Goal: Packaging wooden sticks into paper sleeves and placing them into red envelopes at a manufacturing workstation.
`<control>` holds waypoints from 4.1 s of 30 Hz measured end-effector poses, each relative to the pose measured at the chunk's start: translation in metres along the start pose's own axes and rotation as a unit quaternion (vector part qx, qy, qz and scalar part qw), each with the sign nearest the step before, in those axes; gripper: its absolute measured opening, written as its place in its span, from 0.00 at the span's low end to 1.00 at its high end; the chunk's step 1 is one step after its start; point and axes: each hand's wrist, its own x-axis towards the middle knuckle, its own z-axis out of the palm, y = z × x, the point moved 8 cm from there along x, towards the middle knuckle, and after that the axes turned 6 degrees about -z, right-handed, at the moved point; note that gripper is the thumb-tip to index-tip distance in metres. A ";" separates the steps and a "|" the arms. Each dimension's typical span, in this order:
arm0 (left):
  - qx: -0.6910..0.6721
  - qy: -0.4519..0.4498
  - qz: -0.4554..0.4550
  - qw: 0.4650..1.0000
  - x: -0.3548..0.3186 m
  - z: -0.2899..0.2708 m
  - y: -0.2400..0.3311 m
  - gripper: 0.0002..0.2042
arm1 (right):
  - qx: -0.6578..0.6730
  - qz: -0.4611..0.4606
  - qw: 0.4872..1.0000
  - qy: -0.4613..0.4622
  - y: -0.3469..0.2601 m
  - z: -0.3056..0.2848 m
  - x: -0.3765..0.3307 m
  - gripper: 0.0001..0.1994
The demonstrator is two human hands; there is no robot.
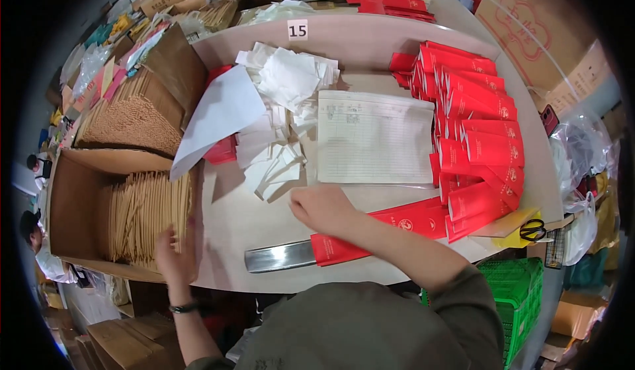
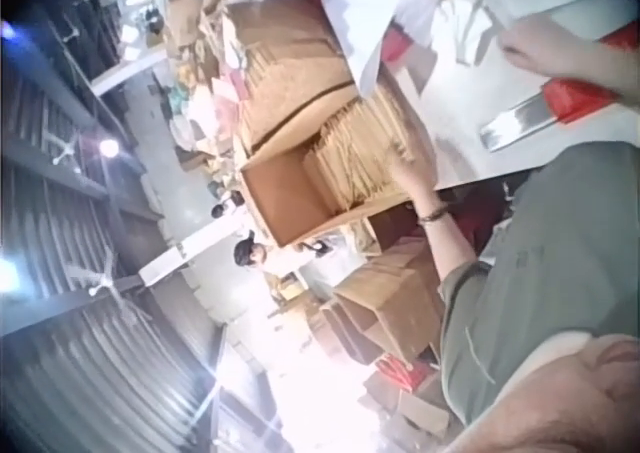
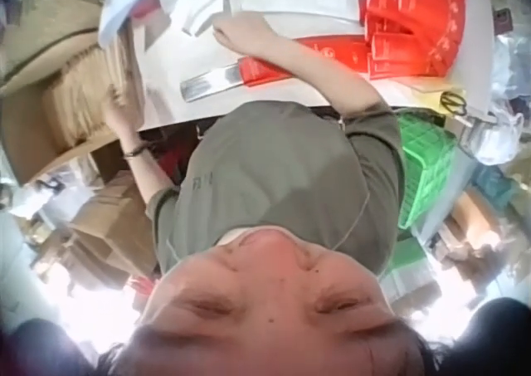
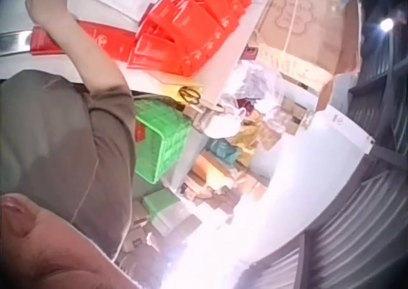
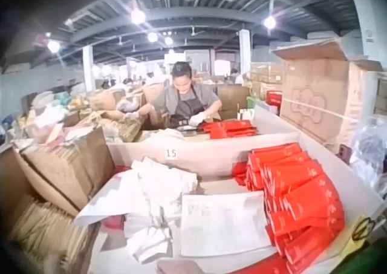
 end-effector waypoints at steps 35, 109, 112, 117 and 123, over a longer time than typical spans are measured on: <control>-0.342 0.041 -0.007 0.939 -0.088 0.065 -0.013 0.07 | -0.031 -0.124 0.976 0.177 -0.029 -0.004 -0.030 0.07; -0.093 -0.235 0.325 0.911 -0.115 0.119 0.139 0.33 | -0.073 -0.164 0.983 -0.031 0.028 -0.022 -0.127 0.17; -0.134 -0.250 0.311 0.907 -0.105 0.119 0.132 0.32 | -0.052 -0.138 0.986 -0.075 0.019 -0.003 -0.107 0.19; -0.127 -0.125 0.331 0.927 -0.074 0.055 0.093 0.30 | -0.061 -0.164 0.976 -0.127 -0.005 0.011 -0.049 0.13; 0.027 0.069 -0.045 0.996 0.012 -0.007 -0.098 0.13 | -0.194 -0.165 0.967 -0.006 0.013 0.004 0.099 0.10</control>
